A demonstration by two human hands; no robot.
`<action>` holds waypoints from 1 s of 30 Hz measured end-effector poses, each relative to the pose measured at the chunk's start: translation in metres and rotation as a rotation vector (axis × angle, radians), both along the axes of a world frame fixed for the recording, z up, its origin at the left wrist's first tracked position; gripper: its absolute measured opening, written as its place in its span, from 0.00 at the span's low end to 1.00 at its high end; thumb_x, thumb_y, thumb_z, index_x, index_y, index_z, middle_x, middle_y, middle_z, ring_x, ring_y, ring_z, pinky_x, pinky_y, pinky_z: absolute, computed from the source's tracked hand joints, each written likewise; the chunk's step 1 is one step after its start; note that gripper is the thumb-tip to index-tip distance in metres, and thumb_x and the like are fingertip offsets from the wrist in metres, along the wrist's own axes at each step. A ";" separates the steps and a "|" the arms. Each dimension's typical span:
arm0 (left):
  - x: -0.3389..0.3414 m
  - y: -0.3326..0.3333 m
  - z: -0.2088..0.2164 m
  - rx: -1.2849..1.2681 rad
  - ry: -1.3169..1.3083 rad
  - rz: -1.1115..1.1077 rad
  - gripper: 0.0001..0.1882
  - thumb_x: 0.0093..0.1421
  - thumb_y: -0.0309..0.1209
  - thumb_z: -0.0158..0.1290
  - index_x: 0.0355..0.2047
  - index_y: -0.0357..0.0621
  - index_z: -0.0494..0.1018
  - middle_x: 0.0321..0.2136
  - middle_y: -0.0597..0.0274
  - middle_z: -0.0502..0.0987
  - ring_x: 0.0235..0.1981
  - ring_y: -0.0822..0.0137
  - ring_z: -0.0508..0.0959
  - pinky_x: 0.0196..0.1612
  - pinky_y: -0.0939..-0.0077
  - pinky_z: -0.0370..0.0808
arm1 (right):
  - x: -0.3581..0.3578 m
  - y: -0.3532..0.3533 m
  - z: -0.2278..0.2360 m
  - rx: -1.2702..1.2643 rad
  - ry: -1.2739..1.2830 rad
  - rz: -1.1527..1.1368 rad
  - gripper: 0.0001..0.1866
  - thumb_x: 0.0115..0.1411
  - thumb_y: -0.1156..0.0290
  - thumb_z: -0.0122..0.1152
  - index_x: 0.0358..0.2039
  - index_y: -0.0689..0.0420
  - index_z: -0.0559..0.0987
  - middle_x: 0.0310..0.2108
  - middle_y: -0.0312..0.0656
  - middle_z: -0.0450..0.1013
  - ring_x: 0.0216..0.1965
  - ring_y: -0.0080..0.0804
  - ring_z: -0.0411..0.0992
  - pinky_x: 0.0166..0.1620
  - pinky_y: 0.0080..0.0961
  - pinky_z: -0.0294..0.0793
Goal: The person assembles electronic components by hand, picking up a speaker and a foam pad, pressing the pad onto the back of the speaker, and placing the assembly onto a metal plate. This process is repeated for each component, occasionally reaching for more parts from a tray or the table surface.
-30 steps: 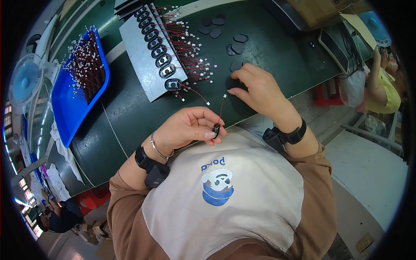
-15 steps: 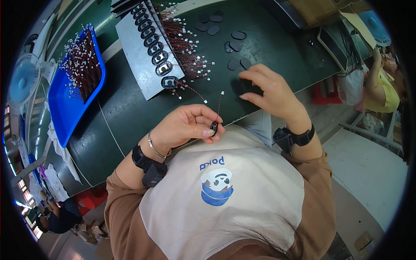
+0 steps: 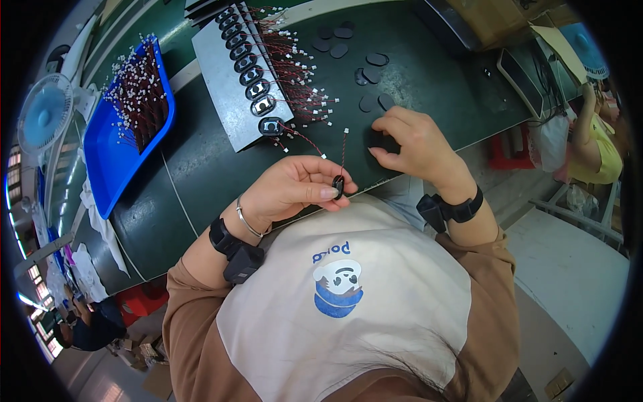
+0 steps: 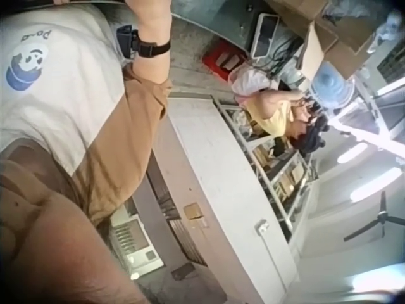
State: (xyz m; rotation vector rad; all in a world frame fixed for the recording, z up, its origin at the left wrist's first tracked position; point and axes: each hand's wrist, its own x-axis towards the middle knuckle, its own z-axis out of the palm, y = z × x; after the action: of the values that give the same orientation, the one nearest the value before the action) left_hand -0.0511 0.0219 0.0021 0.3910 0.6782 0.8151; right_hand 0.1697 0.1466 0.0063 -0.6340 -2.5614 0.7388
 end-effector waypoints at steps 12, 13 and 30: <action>0.010 0.016 -0.001 0.115 -0.171 0.017 0.18 0.54 0.22 0.55 0.45 0.30 0.69 0.47 0.47 0.70 0.39 0.61 0.78 0.43 0.71 0.77 | -0.007 -0.028 0.009 -0.221 0.384 0.012 0.16 0.36 0.75 0.68 0.29 0.60 0.77 0.24 0.38 0.70 0.23 0.27 0.70 0.25 0.20 0.68; 0.010 0.016 -0.002 0.128 -0.191 0.013 0.18 0.53 0.22 0.55 0.45 0.30 0.69 0.47 0.47 0.70 0.39 0.61 0.78 0.43 0.70 0.77 | -0.007 -0.029 0.008 -0.222 0.400 0.020 0.16 0.36 0.75 0.68 0.30 0.61 0.77 0.24 0.38 0.70 0.23 0.27 0.70 0.26 0.21 0.69; 0.013 0.018 -0.011 -0.027 -0.289 0.125 0.17 0.57 0.24 0.53 0.47 0.31 0.68 0.39 0.49 0.75 0.36 0.62 0.79 0.39 0.73 0.79 | 0.000 -0.033 0.009 -0.350 0.427 -0.014 0.22 0.42 0.76 0.69 0.40 0.65 0.76 0.33 0.44 0.71 0.31 0.28 0.70 0.32 0.19 0.70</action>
State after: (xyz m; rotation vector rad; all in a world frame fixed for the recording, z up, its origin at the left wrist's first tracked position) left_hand -0.0379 0.0395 -0.0092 0.2014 0.4467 0.9577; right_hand 0.1700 0.1136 0.0151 -0.5271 -2.0545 1.1896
